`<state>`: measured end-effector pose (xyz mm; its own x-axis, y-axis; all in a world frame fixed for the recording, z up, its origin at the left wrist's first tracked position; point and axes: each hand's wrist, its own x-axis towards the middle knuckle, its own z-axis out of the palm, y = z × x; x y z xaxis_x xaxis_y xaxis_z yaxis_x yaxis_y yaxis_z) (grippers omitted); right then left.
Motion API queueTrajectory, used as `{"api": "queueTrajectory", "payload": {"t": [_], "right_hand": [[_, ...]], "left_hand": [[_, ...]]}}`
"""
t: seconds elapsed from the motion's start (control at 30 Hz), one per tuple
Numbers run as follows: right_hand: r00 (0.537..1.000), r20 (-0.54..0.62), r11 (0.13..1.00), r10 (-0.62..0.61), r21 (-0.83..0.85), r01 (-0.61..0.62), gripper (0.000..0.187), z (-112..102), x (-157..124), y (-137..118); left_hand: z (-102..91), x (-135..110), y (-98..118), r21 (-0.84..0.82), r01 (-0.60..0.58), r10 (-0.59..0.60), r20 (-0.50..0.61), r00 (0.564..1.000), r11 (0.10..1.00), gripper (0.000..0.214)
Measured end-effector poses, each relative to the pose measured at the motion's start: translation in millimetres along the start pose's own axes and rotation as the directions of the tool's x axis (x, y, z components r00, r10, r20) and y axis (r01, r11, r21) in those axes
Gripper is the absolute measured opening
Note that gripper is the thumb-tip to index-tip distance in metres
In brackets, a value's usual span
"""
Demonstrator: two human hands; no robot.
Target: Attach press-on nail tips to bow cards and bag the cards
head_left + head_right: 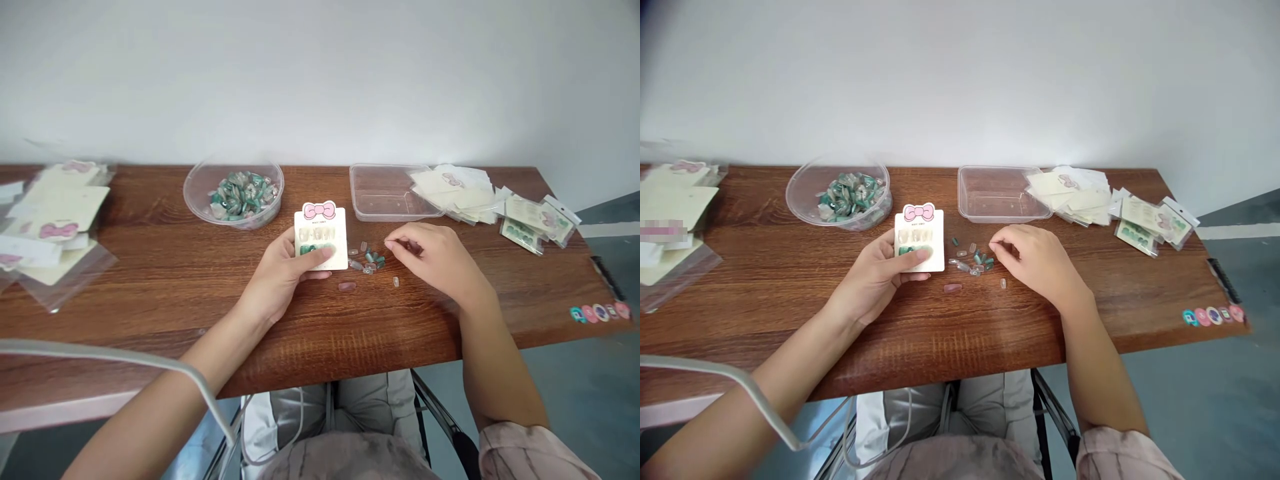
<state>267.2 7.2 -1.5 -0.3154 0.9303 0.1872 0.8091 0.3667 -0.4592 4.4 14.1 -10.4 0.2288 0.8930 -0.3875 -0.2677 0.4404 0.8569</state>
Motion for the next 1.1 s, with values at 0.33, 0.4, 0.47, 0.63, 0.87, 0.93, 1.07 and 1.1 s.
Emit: {"api": "queueTrajectory", "payload": {"t": [0.33, 0.4, 0.47, 0.63, 0.87, 0.93, 1.07, 1.1], "right_hand": [[0.962, 0.234, 0.989, 0.141, 0.016, -0.148, 0.007, -12, -2, 11], [0.952, 0.286, 0.993, 0.110, 0.013, -0.119, 0.006, -10, -2, 8], [0.943, 0.325, 0.997, 0.069, 0.015, -0.078, 0.005, -6, -2, 4], [0.942, 0.334, 1.000, -0.010, -0.008, 0.014, 0.005, 2, -2, 0], [0.934, 0.353, 0.998, -0.053, 0.007, 0.054, 0.018, 1, -2, 3], [0.935, 0.350, 0.998, -0.060, 0.014, 0.059, 0.019, 0, -2, 3], [0.937, 0.345, 0.999, -0.053, 0.007, 0.054, 0.021, -3, -3, 4], [0.941, 0.336, 0.999, -0.048, 0.005, 0.050, 0.021, -4, -4, 4]], "left_hand": [[-1.7, 1, 8, 0.042, -0.054, 0.056, -0.026, 0.998, 0.998, 0.056], [-2.1, 1, 7, 0.048, -0.066, 0.068, -0.028, 0.997, 0.997, 0.054], [-2.4, 1, 7, 0.049, -0.079, 0.081, -0.034, 0.996, 0.996, 0.053], [-2.5, 0, 10, 0.049, -0.084, 0.087, -0.059, 0.994, 0.995, 0.054], [-5.0, 1, 11, 0.072, -0.105, 0.110, -0.064, 0.992, 0.992, 0.051], [-5.4, 1, 11, 0.077, -0.108, 0.114, -0.077, 0.990, 0.991, 0.051], [-6.6, 2, 13, 0.098, -0.123, 0.132, -0.095, 0.987, 0.988, 0.051], [-7.0, 2, 13, 0.101, -0.124, 0.134, -0.098, 0.986, 0.987, 0.050]]}}
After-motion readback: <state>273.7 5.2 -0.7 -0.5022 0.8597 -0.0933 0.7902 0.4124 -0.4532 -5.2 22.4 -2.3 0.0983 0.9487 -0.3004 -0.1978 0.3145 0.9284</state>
